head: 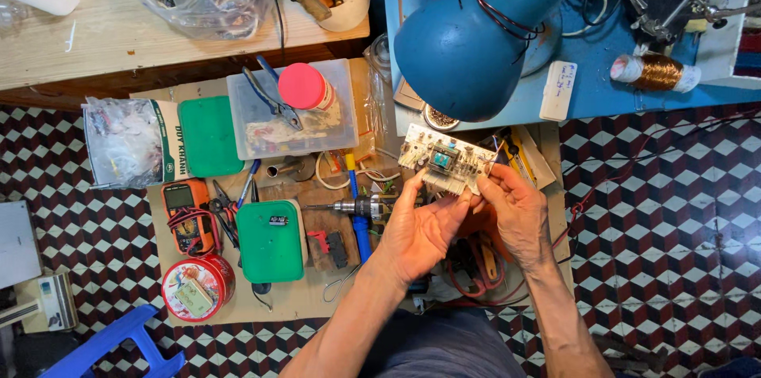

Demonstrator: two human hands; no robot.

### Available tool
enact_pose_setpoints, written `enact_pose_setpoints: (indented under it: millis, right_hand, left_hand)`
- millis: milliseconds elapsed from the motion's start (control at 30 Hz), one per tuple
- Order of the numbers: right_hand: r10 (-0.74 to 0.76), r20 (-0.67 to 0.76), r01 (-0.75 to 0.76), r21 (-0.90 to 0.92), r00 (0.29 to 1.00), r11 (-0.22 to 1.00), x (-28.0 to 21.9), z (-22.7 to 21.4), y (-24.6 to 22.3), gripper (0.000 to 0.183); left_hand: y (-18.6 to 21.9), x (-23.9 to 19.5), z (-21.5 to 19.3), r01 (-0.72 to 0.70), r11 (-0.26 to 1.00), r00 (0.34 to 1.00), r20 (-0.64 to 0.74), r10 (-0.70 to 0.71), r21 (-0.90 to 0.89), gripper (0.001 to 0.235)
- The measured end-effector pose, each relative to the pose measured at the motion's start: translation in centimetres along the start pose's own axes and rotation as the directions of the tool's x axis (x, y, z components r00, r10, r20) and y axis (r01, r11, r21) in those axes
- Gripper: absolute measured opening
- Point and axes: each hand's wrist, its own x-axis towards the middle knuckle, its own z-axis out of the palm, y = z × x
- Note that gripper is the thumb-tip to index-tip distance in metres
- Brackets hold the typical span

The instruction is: The person uses a magnifying glass to inspect a green circuit board, then applies heat with an orange heat gun to various components. They also use a screwdriver to adjust parts on the board and flip it over to work on both sides.

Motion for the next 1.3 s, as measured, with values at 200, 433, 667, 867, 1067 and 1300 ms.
enact_pose_setpoints:
  millis: [200,433,667,867,1067,1300]
  right_hand:
    - [0.04,-0.006,-0.04,-0.067,0.999,0.997,-0.1,0.0,1.6,0.033]
    - [0.127,-0.048,-0.132,-0.143,0.991,0.981,-0.9,1.0,1.9,0.037]
    - [0.181,0.002,-0.181,-0.038,0.983,0.983,-1.6,1.5,2.2,0.037]
    - [0.216,0.025,-0.214,-0.073,0.976,0.974,-2.0,1.7,2.9,0.039]
    - [0.231,0.029,-0.23,-0.042,0.972,0.972,-2.0,1.9,3.6,0.04]
    - [0.267,0.031,-0.269,0.115,0.963,0.956,-2.5,1.5,4.3,0.04]
  left_hand:
    - [-0.3,-0.8,-0.1,-0.05,0.997,0.997,-0.056,0.054,0.067,0.069]
    - [-0.1,-1.8,-0.7,-0.07,0.989,0.989,-0.12,0.086,0.131,0.067]
    - [0.2,-2.3,-2.5,-0.125,0.948,0.961,-0.204,0.189,0.293,0.058]
    - [0.8,-2.9,-4.0,-0.137,0.923,0.913,-0.317,0.258,0.359,0.05]
    - [0.5,-3.4,-3.6,-0.135,0.898,0.891,-0.344,0.295,0.42,0.051]
    - [0.0,-4.0,-1.7,-0.11,0.837,0.883,-0.334,0.33,0.536,0.054]
